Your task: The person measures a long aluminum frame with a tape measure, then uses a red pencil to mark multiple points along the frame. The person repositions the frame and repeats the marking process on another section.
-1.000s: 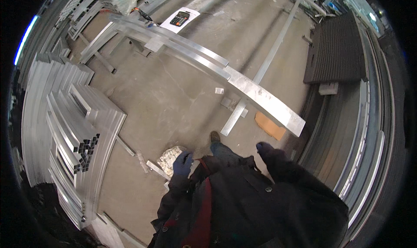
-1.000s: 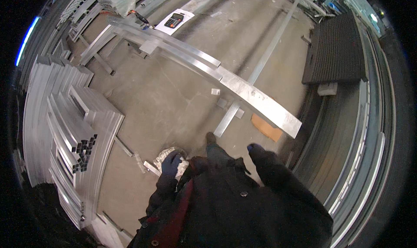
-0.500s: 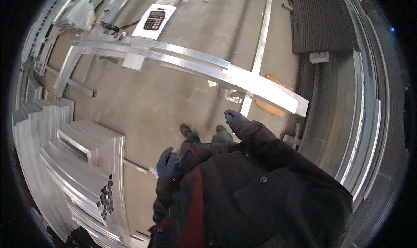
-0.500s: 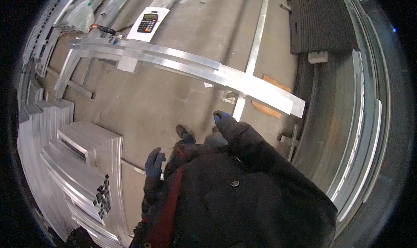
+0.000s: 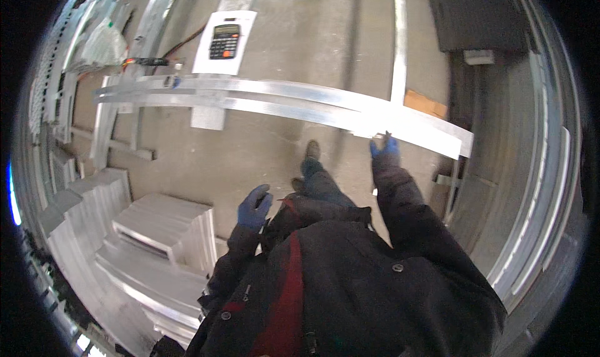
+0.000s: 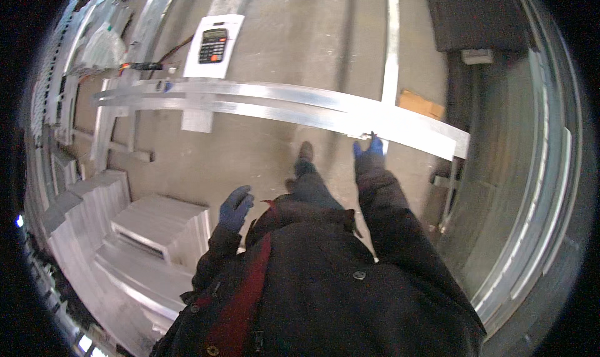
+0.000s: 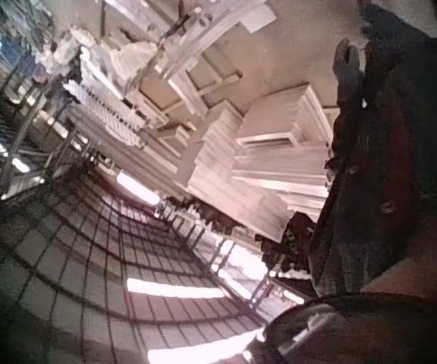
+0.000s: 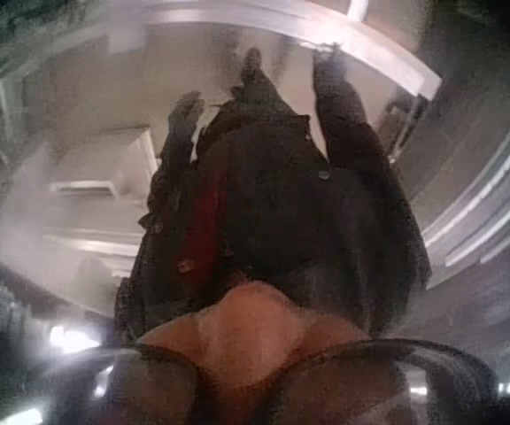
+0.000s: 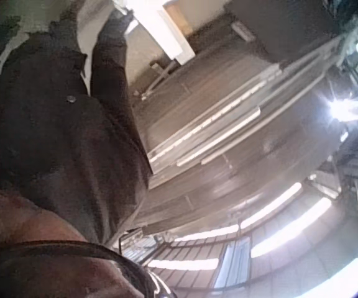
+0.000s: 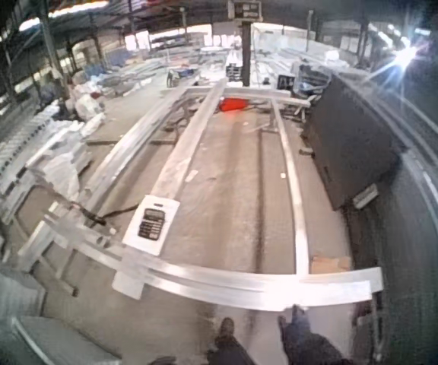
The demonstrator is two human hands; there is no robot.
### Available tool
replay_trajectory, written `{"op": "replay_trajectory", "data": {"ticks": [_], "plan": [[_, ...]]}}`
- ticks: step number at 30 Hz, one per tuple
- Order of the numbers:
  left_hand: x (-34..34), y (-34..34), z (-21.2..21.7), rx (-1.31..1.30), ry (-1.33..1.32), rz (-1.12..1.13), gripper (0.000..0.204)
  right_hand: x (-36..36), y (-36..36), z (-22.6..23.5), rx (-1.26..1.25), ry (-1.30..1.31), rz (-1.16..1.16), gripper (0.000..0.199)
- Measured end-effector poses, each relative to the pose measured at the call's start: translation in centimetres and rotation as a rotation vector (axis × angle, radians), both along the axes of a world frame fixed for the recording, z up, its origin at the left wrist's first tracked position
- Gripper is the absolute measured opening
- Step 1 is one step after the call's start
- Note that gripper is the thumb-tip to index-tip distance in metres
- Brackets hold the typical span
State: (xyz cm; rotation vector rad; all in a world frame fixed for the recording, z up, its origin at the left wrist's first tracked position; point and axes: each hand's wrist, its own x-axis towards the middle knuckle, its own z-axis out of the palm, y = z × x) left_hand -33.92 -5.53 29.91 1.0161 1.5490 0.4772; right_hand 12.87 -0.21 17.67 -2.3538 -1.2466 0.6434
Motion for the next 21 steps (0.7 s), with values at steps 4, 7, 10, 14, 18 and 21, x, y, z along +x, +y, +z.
{"op": "replay_trajectory", "data": {"ticks": [4, 7, 10, 14, 18, 21], "plan": [[0.1, 4.3, 1.4, -0.066, 0.056, 0.023, 0.041, 0.5, 5.0, 0.6, -0.141, -0.294, 0.338, 0.096], [0.3, 6.9, 3.6, 0.023, 0.035, -0.082, 0.044, 1.0, 6.8, 0.0, -0.177, -0.186, 0.511, 0.095], [0.1, 9.6, 4.6, -0.023, 0.115, -0.186, 0.048, 1.5, 7.6, -1.6, -0.238, -0.212, 0.527, 0.083], [-0.9, 13.0, 3.3, -0.04, 0.103, -0.221, 0.05, 2.4, 8.2, -4.2, -0.174, -0.059, 0.488, 0.062], [-2.7, 15.4, 2.1, -0.035, 0.103, -0.231, 0.051, 2.4, 7.7, -5.0, -0.031, 0.027, 0.46, 0.058], [-4.1, 17.3, 1.3, -0.089, 0.123, -0.291, 0.052, 1.4, 7.5, -5.1, 0.047, -0.019, 0.42, 0.056]]}}
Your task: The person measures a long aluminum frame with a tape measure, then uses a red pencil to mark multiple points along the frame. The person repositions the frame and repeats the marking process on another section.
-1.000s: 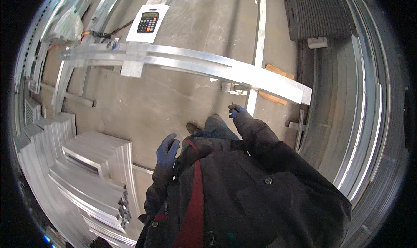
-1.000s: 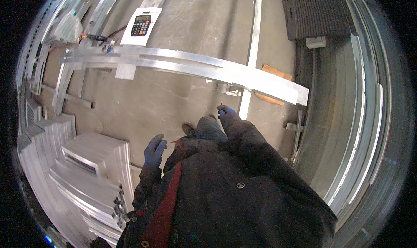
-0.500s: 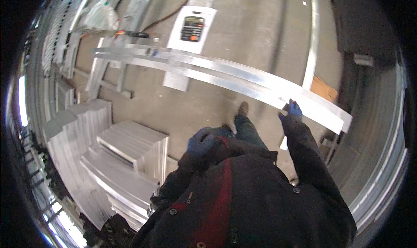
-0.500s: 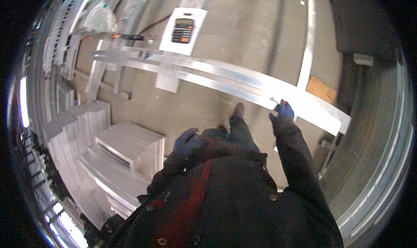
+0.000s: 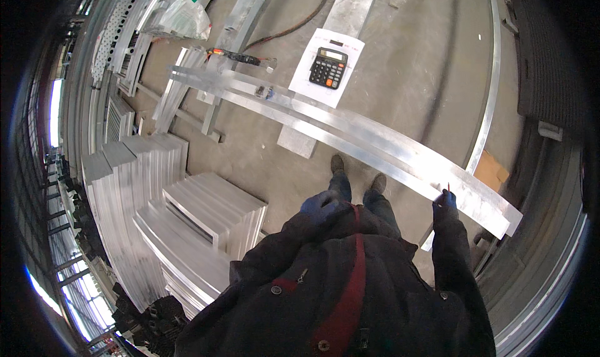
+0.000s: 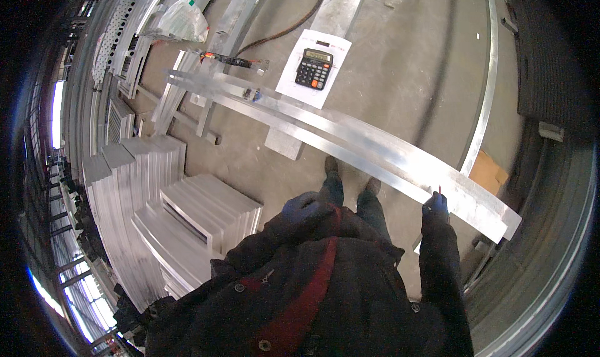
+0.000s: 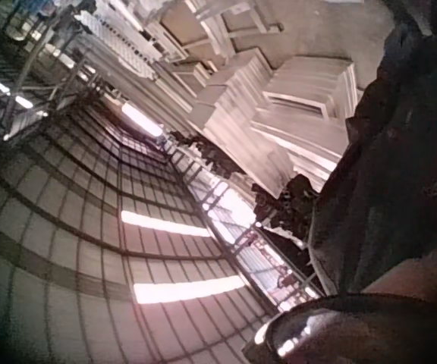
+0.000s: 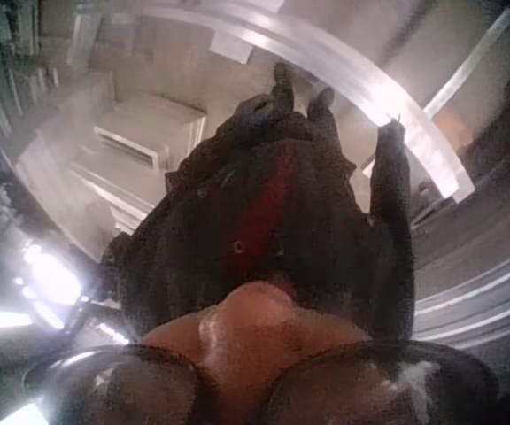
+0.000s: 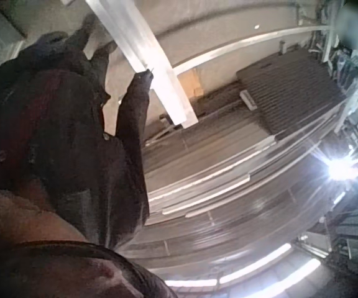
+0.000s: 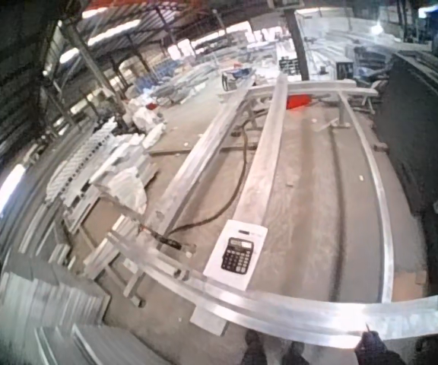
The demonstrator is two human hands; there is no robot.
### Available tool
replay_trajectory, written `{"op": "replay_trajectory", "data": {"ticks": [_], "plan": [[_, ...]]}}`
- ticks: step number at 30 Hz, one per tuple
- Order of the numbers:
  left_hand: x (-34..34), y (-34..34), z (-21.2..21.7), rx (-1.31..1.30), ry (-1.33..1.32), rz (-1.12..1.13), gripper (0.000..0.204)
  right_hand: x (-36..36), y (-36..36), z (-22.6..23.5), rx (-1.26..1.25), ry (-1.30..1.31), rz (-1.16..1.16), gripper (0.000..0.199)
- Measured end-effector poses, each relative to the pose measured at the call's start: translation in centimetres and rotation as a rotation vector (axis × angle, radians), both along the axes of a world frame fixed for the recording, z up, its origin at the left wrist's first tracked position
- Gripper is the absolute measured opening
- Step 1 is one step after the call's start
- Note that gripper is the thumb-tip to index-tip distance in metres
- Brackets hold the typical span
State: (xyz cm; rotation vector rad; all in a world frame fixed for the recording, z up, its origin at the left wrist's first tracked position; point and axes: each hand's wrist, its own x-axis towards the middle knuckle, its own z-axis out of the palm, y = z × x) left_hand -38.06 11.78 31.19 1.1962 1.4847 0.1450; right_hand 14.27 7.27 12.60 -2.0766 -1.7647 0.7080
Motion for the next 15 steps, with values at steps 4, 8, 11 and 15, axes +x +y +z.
{"op": "replay_trajectory", "data": {"ticks": [4, 8, 11, 15], "plan": [[-2.1, 3.1, -2.2, 0.045, 0.007, -0.053, 0.041, -2.1, 0.2, -1.5, -0.174, 0.332, -0.309, 0.054], [-6.1, 5.6, -3.9, 0.009, -0.01, -0.106, 0.05, -3.6, -0.8, -4.6, 0.018, 0.543, -0.487, 0.051], [-8.9, 7.0, -4.6, -0.027, 0.0, -0.072, 0.049, -3.9, -1.4, -6.5, 0.284, -0.215, -0.097, 0.049], [-11.7, 7.9, -5.7, -0.069, 0.048, -0.049, 0.049, -4.0, 0.4, -7.8, -0.198, 1.012, -1.26, 0.028]]}}
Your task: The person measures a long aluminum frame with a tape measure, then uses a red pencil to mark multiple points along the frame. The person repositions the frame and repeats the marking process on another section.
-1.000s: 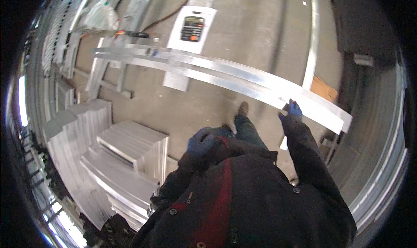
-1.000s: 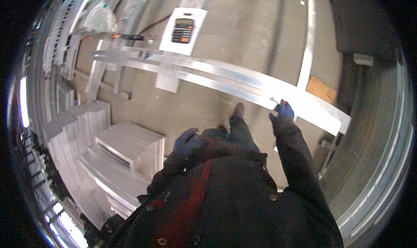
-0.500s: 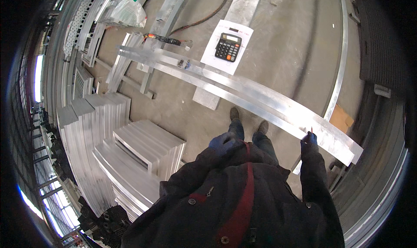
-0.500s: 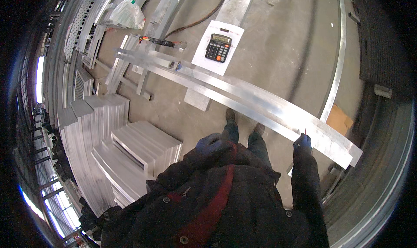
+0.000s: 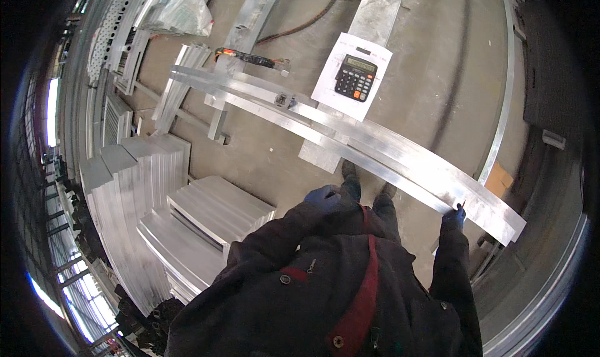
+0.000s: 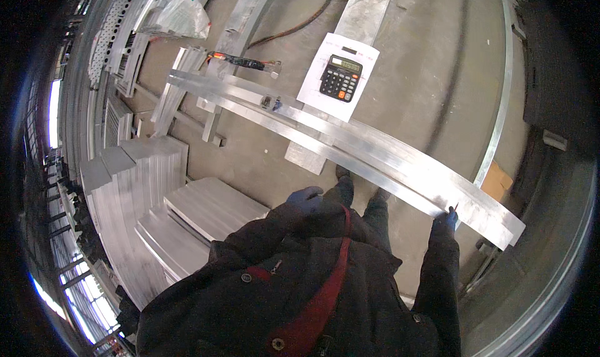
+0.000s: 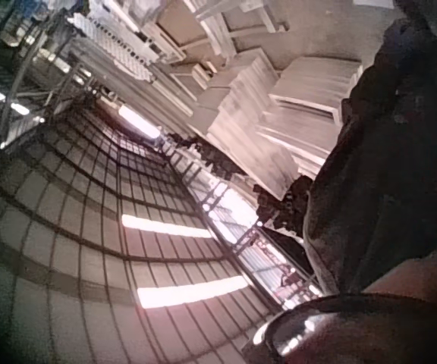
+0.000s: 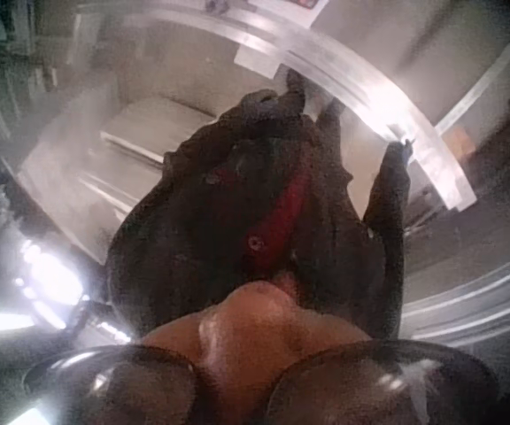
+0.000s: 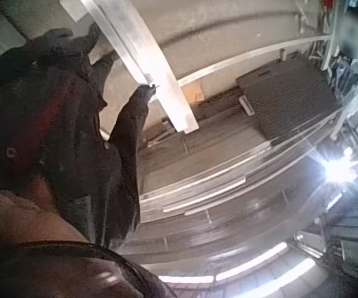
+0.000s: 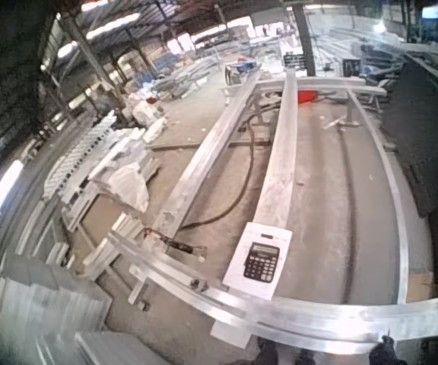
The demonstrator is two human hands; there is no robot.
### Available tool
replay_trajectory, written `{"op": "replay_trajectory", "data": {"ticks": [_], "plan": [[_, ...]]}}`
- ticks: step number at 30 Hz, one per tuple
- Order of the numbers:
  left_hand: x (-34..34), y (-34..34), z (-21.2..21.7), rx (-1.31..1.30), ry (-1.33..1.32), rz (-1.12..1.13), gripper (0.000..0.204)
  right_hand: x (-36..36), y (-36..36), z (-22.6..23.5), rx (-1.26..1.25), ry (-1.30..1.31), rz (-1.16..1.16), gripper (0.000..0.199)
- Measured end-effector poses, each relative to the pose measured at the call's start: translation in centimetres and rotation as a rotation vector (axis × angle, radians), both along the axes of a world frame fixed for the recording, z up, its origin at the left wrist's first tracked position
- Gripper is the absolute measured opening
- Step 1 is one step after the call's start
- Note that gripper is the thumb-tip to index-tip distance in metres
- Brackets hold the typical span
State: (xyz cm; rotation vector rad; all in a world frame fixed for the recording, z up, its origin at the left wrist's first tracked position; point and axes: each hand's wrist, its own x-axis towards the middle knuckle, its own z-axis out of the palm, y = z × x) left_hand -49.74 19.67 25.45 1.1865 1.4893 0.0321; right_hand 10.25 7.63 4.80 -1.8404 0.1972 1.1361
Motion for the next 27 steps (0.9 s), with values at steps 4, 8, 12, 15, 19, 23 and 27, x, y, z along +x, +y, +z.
{"op": "replay_trajectory", "data": {"ticks": [4, 8, 12, 15, 19, 23, 27], "plan": [[-2.0, 0.1, -2.6, -0.003, 0.017, 0.007, 0.048, 0.7, 1.2, -0.6, -0.04, 0.12, -0.136, 0.026], [-2.8, 1.0, -5.4, -0.042, -0.15, 0.15, 0.046, 0.4, -0.8, -2.3, 0.034, -0.232, 0.231, 0.055], [-4.1, 2.8, -6.1, -0.142, -0.124, 0.22, 0.042, -0.1, -3.5, -1.1, -0.216, -0.932, 0.844, 0.102], [-6.3, 5.7, -6.8, -0.043, -0.054, 0.29, 0.04, -0.7, -3.5, 2.1, -0.29, -0.744, 0.759, 0.1], [-12.4, 13.2, -7.7, 0.254, 0.254, 0.394, 0.053, -4.2, -3.3, 6.1, -0.197, -0.547, 0.416, 0.075], [-17.0, 22.1, -8.5, 0.738, 0.529, 0.199, 0.097, -8.5, -5.2, 9.0, -0.362, -0.754, 0.532, 0.066], [-17.0, 26.8, -9.0, 0.773, 0.735, -0.075, 0.105, -10.8, -5.9, 11.2, -0.385, -0.607, 0.497, 0.084]]}}
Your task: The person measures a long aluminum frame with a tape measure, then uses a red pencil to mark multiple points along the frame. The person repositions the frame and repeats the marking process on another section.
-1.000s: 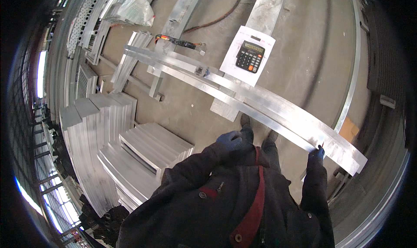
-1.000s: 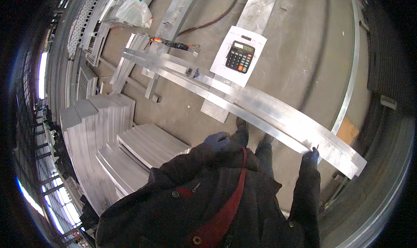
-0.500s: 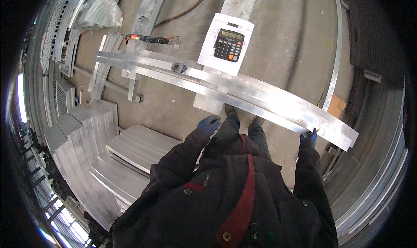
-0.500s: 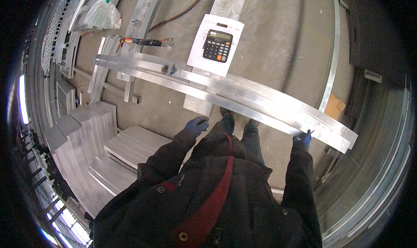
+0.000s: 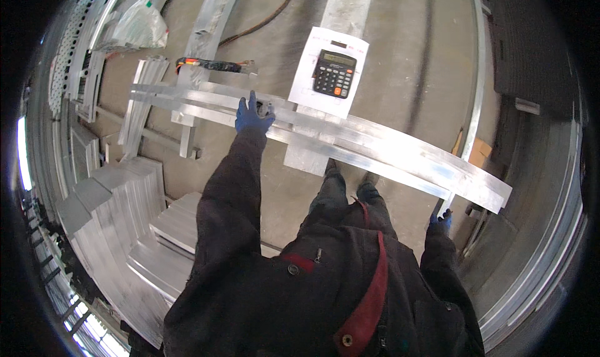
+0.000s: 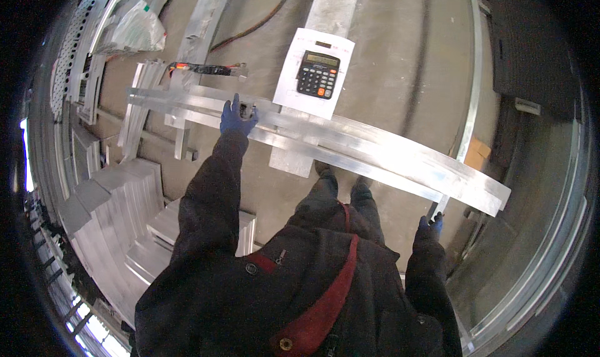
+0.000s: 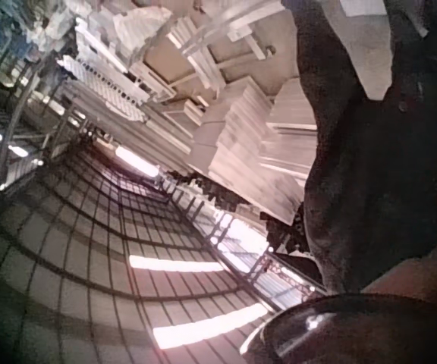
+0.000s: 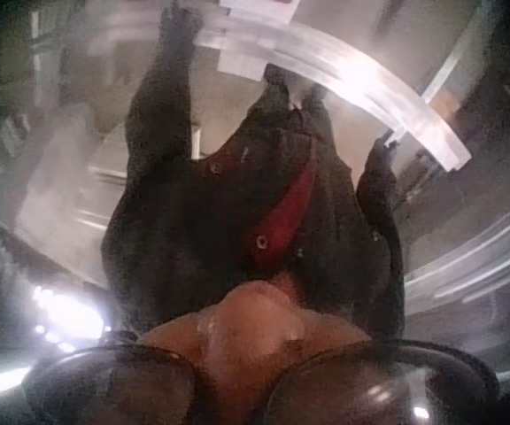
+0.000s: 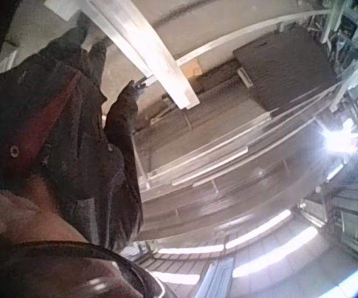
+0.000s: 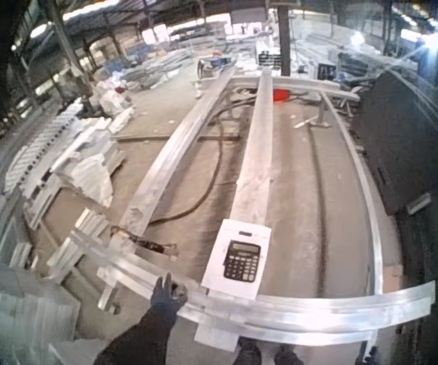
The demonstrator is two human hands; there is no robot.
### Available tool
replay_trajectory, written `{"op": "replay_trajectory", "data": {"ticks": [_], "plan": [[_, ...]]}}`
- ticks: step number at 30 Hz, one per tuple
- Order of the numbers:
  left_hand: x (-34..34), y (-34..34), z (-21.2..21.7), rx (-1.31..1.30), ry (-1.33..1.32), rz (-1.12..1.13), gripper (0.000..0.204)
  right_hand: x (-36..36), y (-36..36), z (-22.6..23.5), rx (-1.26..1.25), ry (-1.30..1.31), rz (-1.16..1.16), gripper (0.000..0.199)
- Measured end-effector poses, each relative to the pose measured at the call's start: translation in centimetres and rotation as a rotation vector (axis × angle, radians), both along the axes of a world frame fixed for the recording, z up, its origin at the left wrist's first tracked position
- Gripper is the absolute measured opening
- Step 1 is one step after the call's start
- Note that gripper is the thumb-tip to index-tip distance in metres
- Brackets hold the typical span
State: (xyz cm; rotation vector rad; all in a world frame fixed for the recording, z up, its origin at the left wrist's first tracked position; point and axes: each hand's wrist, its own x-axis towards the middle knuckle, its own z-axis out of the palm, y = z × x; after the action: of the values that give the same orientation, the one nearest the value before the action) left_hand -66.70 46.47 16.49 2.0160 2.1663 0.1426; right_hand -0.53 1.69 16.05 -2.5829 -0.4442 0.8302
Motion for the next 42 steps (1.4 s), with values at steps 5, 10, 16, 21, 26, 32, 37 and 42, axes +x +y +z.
{"op": "replay_trajectory", "data": {"ticks": [5, 10, 16, 21, 26, 32, 37, 42], "plan": [[-1.6, 2.3, -2.4, -0.317, 0.037, -0.015, 0.1, 2.0, 1.0, -3.1, 0.257, 0.163, -0.221, 0.065], [-4.4, 3.9, -5.6, -0.507, -1.515, 0.639, 0.042, 9.5, 2.0, -10.2, 0.269, 0.095, -0.244, 0.076], [-3.9, -1.1, -3.5, -0.226, -0.602, 0.001, 0.076, 9.0, 5.3, -12.2, 0.236, 0.131, -0.225, 0.09], [1.9, -9.6, -1.0, -0.327, -0.929, 0.189, 0.063, 7.6, 8.3, -8.4, 0.122, 0.156, -0.251, 0.082], [14.8, -16.0, 4.8, -0.671, -1.319, 0.03, 0.048, 2.2, 10.7, 2.2, 0.243, -0.242, 0.231, 0.079], [33.7, -19.8, 10.9, -1.139, -0.99, -0.408, 0.057, -7.6, 13.1, 14.0, 0.453, 0.287, 0.926, 0.093], [45.2, -20.8, 13.2, -1.213, -0.654, -0.604, 0.074, -2.4, 11.4, 17.8, 0.388, 0.349, 0.79, 0.093], [54.0, -22.5, 11.6, -1.192, -0.627, -0.673, 0.087, 4.3, 8.6, 13.8, 0.38, 0.384, 0.72, 0.104]]}}
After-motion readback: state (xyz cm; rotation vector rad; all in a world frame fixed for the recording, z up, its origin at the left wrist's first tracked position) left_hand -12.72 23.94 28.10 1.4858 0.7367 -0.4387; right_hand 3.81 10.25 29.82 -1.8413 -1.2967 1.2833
